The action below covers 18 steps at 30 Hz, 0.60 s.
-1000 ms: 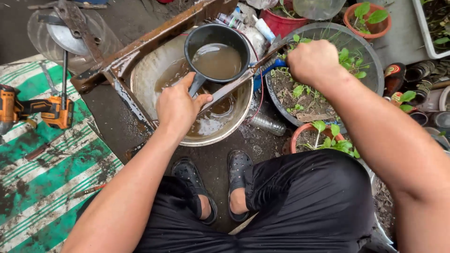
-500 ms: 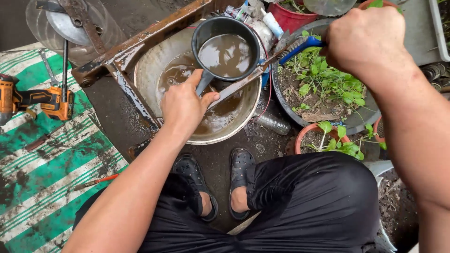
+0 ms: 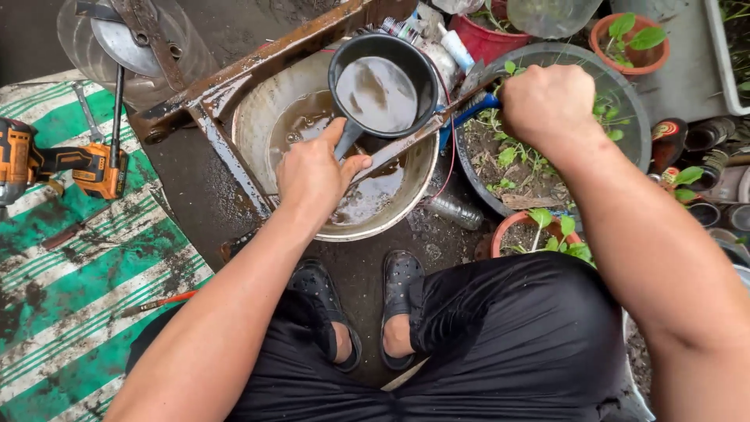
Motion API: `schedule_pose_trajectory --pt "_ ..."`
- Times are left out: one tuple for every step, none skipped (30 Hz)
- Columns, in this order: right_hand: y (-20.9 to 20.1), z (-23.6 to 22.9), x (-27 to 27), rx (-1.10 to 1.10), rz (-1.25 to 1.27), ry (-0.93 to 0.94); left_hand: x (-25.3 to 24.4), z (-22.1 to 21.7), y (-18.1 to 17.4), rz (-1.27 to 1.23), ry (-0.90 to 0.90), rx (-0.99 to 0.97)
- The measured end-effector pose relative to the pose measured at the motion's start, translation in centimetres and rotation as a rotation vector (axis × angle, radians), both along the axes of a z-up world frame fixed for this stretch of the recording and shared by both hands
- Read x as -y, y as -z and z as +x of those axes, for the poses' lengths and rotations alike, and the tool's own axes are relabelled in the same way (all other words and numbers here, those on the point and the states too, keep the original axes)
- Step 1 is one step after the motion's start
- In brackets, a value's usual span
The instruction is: Scrubbing the surface of a motorcycle swingarm with a brush and soapy water to remove dirt and grime.
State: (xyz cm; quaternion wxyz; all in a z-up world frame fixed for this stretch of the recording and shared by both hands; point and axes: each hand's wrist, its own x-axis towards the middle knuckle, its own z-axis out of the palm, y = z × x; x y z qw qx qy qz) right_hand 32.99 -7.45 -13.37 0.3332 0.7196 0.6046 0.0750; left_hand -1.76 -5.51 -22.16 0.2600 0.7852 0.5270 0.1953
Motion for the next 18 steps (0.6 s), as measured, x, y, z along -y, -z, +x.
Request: schedule_pose_trajectory --pt "-2.6 -0.9 0.3 0.006 0.001 0.003 -0.2 0.0 0.0 0.001 0.003 0.006" --pt "-5.0 -1.8 0.8 0.076 -0.043 0.002 -0.2 -0.1 0.2 -0.017 -0.011 -0.045" --pt "-7.4 -2.7 1.3 0.146 -0.088 0.002 -0.3 -0.2 0.3 -0.034 -0.025 -0.097" --pt "-7.3 -2.6 1.4 0.145 -0.092 0.000 -0.3 -0.1 0.4 -0.038 -0.026 -0.098" --pt "-7.2 -2.5 1.4 0.166 -0.063 -0.046 -0.3 -0.1 0.5 -0.017 -0.018 -0.076" --pt "-7.2 -2.5 1.3 0.188 -0.028 -0.095 -0.4 -0.1 0.4 0.008 -0.014 -0.054" --pt "-5.8 -3.2 1.3 0.189 -0.026 -0.100 0.0 -0.3 0.2 0.009 -0.019 -0.053" --pt "-4.7 -3.6 0.9 0.121 -0.059 -0.069 -0.1 -0.1 0.0 -0.013 -0.013 -0.040" --pt "-3.6 -4.0 0.5 0.053 -0.092 -0.039 -0.2 0.1 -0.3 -0.036 -0.007 -0.026" --pt "-5.2 -3.9 0.8 0.051 -0.092 -0.041 -0.5 0.0 -0.3 -0.036 -0.009 -0.028" --pt "-6.7 -3.7 1.0 0.094 -0.051 -0.060 -0.8 0.0 -0.2 -0.039 -0.002 -0.050" --pt "-8.0 -3.5 1.6 0.134 -0.021 -0.076 -0.6 0.0 0.1 -0.053 0.009 -0.074" --pt "-6.7 -3.7 2.0 0.130 -0.032 -0.075 -0.2 -0.1 0.4 -0.064 0.011 -0.078" --pt "-5.8 -3.7 2.0 0.166 -0.009 -0.099 -0.3 0.0 0.4 -0.043 0.000 -0.051" --pt "-4.9 -3.8 2.0 0.203 0.015 -0.124 -0.4 0.0 0.4 -0.022 -0.011 -0.024" --pt "-3.9 -4.1 1.7 0.206 0.018 -0.122 -0.4 0.0 0.5 -0.018 -0.010 -0.022" --pt "-2.8 -4.4 1.4 0.104 -0.019 -0.120 -0.4 0.0 0.7 -0.022 -0.017 -0.046" --pt "-1.7 -4.7 1.0 0.002 -0.055 -0.119 -0.5 0.0 0.8 -0.026 -0.025 -0.071"
